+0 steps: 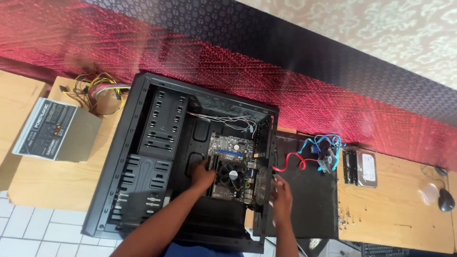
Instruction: Installing a motherboard and I/O shield into a computer case and securing it with screws.
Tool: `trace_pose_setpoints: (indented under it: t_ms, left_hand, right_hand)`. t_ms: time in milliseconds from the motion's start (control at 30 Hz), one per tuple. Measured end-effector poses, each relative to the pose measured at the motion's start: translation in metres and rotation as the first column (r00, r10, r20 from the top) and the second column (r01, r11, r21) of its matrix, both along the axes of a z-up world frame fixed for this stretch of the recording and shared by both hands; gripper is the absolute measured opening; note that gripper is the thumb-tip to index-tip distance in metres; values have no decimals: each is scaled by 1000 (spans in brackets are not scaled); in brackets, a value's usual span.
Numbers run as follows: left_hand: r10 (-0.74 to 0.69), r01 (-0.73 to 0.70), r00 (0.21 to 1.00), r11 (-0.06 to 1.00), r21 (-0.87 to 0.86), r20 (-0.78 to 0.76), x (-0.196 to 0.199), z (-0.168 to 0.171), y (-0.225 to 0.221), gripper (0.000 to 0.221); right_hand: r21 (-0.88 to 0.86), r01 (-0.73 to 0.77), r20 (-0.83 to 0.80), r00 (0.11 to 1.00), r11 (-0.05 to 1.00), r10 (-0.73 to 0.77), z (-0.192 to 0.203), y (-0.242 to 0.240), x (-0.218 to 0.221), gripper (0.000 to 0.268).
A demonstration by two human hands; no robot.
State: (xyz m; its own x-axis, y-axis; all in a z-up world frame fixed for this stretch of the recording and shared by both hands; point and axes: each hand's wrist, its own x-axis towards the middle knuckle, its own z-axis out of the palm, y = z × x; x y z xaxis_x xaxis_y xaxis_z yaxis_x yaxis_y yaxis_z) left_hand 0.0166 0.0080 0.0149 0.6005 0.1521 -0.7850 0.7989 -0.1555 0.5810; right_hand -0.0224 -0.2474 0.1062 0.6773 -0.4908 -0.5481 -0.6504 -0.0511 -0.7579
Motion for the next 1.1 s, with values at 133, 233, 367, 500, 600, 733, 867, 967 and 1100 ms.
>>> trace_pose_setpoints:
  t_ms: [133, 233, 367, 500, 600, 733, 867, 967, 1100]
  left_hand:
    - [3, -3, 1000, 1000, -2, 28, 0, 11, 5, 54]
    - [15, 1, 989, 994, -108, 145, -7, 38, 6, 66]
    - [15, 1, 992, 992, -130, 125, -6, 44, 7, 68]
    - [40, -17, 988, 988, -151, 150, -9, 26, 8, 71]
    - [4, 13, 994, 988, -152, 110, -8, 48, 10, 74]
    - [22, 0, 992, 984, -177, 122, -5, 50, 11, 76]
    - [-21, 38, 992, 990, -137, 123, -12, 38, 7, 79]
    - [0, 18, 992, 990, -138, 126, -6, 45, 7, 77]
    - [25, -17, 997, 995, -95, 75, -6, 62, 3, 72]
  right_hand:
    - [-57, -173, -20, 985, 983, 173, -111, -48, 28, 31]
    - [237, -187, 190, 971, 953, 143, -145, -68, 40, 27]
    - [178, -248, 145, 964, 952, 224, -155, -68, 46, 27]
    - [109, -296, 88, 954, 949, 288, -153, -74, 43, 29]
    - [67, -324, 22, 946, 944, 323, -149, -81, 22, 31]
    - [14, -346, -15, 938, 938, 347, -148, -82, 18, 35]
    - [-21, -375, -78, 925, 927, 372, -148, -78, -5, 40]
    - [-43, -396, -121, 913, 917, 389, -149, -72, -22, 44]
    - [-71, -433, -190, 890, 899, 414, -149, -67, -52, 50]
